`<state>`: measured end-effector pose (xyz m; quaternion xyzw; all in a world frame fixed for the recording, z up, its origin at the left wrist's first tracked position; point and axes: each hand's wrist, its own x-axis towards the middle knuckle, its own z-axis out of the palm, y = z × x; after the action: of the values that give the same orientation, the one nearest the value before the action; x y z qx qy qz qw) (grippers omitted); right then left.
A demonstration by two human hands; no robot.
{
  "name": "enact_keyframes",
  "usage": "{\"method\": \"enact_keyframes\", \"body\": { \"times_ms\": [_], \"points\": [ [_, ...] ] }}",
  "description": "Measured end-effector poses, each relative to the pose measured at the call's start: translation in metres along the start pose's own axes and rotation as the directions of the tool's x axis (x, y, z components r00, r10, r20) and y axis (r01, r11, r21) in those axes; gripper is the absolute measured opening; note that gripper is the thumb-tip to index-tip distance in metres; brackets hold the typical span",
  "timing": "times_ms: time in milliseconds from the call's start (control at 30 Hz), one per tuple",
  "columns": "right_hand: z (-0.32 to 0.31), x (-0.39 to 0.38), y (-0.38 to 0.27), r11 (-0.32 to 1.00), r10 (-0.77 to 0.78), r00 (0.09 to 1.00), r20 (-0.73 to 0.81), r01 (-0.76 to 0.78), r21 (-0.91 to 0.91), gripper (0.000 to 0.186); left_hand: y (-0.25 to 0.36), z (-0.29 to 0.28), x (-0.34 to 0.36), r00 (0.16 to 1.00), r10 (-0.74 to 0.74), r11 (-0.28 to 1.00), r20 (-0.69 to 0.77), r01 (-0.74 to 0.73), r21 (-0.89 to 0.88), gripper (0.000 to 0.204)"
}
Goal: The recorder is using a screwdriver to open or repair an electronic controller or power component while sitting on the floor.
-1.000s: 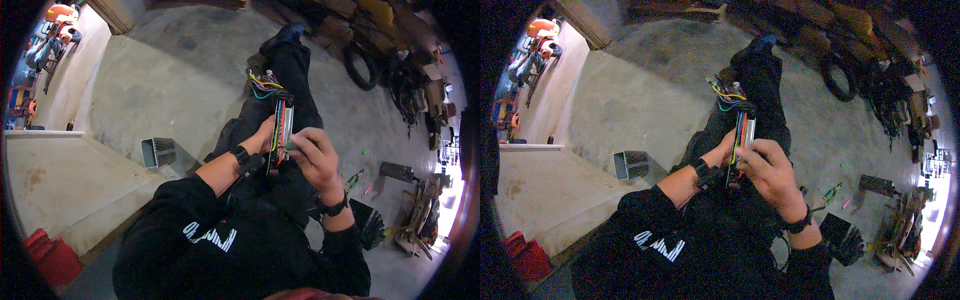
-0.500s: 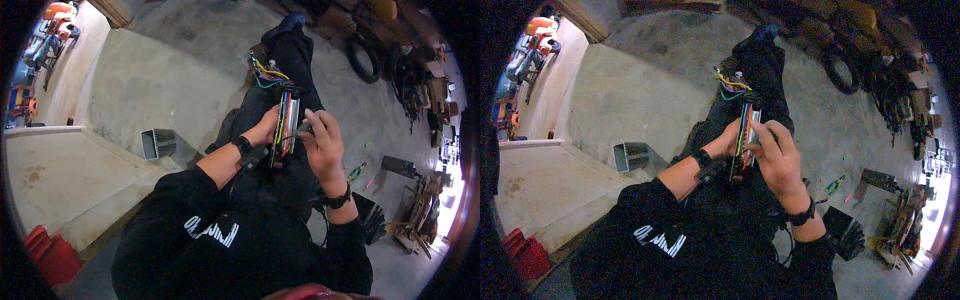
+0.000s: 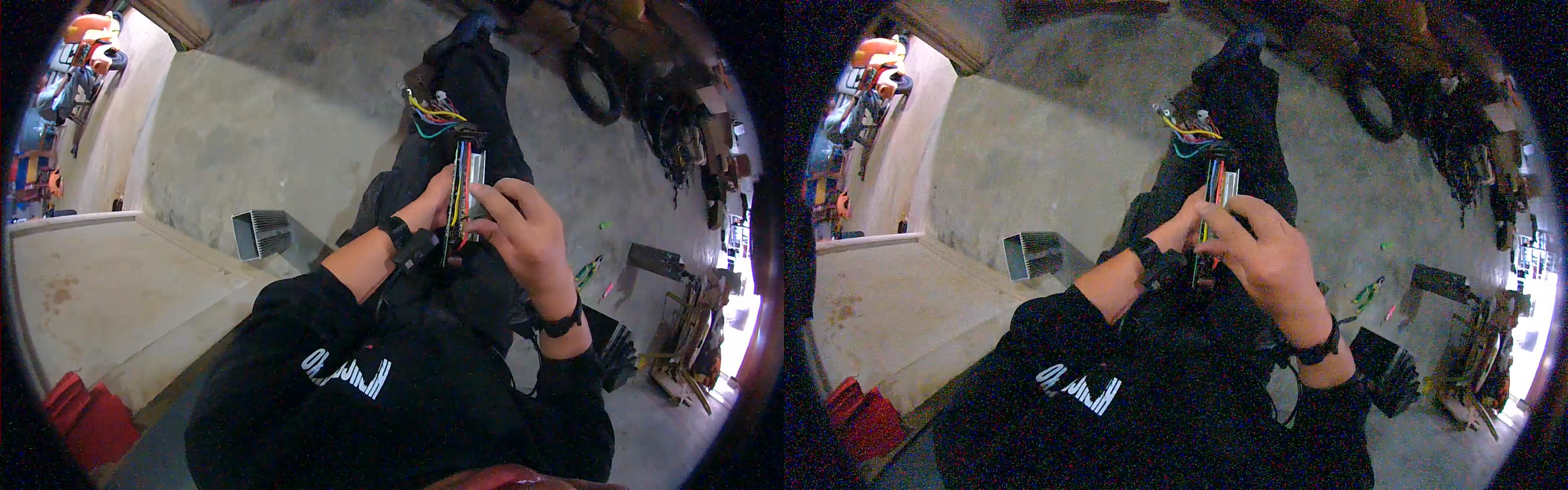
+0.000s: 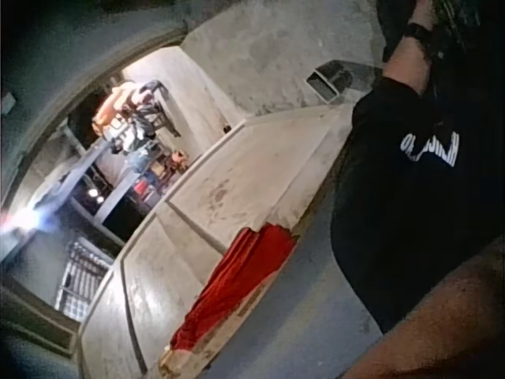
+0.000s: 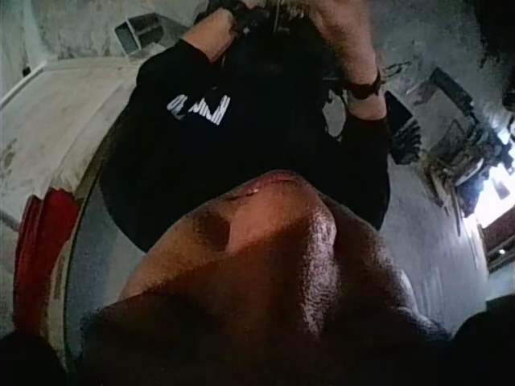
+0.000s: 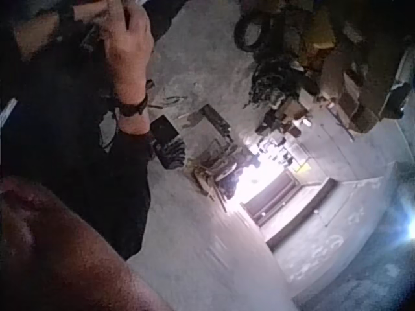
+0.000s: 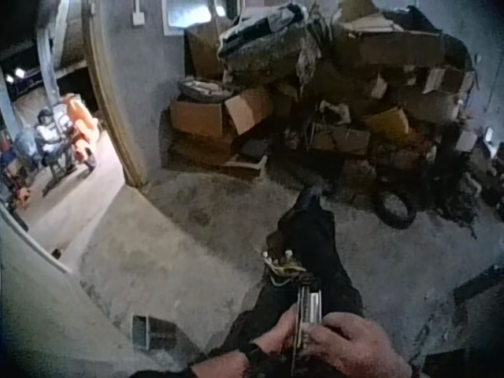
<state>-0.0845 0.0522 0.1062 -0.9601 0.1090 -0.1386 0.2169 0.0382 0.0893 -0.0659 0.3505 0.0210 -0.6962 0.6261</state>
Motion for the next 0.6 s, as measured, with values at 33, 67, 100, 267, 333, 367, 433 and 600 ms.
{"method": "enact_keyframes", "body": {
  "times_ms": [33,67,100,267,333,367,433,600],
  "points": [
    [0.001,0.003,-0.002,1.0,0.013,0.998,-0.058,-0.012,0.026,0.046,0.001,0.003,-0.004,0.999,-0.006,1.0,0.034,0.007,-0.02,0.032],
    [0.001,0.007,-0.004,0.998,0.028,0.993,-0.116,-0.022,0.053,0.048,0.001,0.005,-0.005,0.998,-0.012,0.999,0.068,0.015,-0.041,0.033],
    [0.002,0.01,-0.007,0.996,0.035,0.986,-0.165,-0.02,0.09,0.05,0.005,0.0,-0.002,0.993,-0.007,0.999,0.115,0.012,-0.043,0.036],
    [-0.012,0.003,-0.008,0.983,-0.064,0.994,0.085,0.049,0.175,0.052,0.002,-0.003,-0.001,0.998,0.034,0.994,-0.059,-0.028,0.102,0.033],
    [-0.011,0.0,-0.008,0.982,-0.073,0.987,0.141,0.046,0.185,0.05,0.001,-0.004,0.005,0.989,0.052,0.988,-0.137,-0.031,0.151,0.033],
    [-0.011,0.0,-0.009,0.984,-0.065,0.986,0.152,0.038,0.174,0.049,0.0,-0.006,0.005,0.99,0.055,0.988,-0.129,-0.036,0.148,0.032],
    [-0.011,-0.001,-0.011,0.988,-0.053,0.986,0.157,0.029,0.151,0.047,0.0,-0.006,0.005,0.991,0.026,0.993,-0.132,-0.01,0.12,0.031],
    [-0.003,0.003,-0.013,0.992,-0.088,0.993,0.076,0.08,0.098,0.042,0.004,0.004,-0.003,0.987,0.116,0.978,-0.109,-0.095,0.184,0.032]
  ]
}}
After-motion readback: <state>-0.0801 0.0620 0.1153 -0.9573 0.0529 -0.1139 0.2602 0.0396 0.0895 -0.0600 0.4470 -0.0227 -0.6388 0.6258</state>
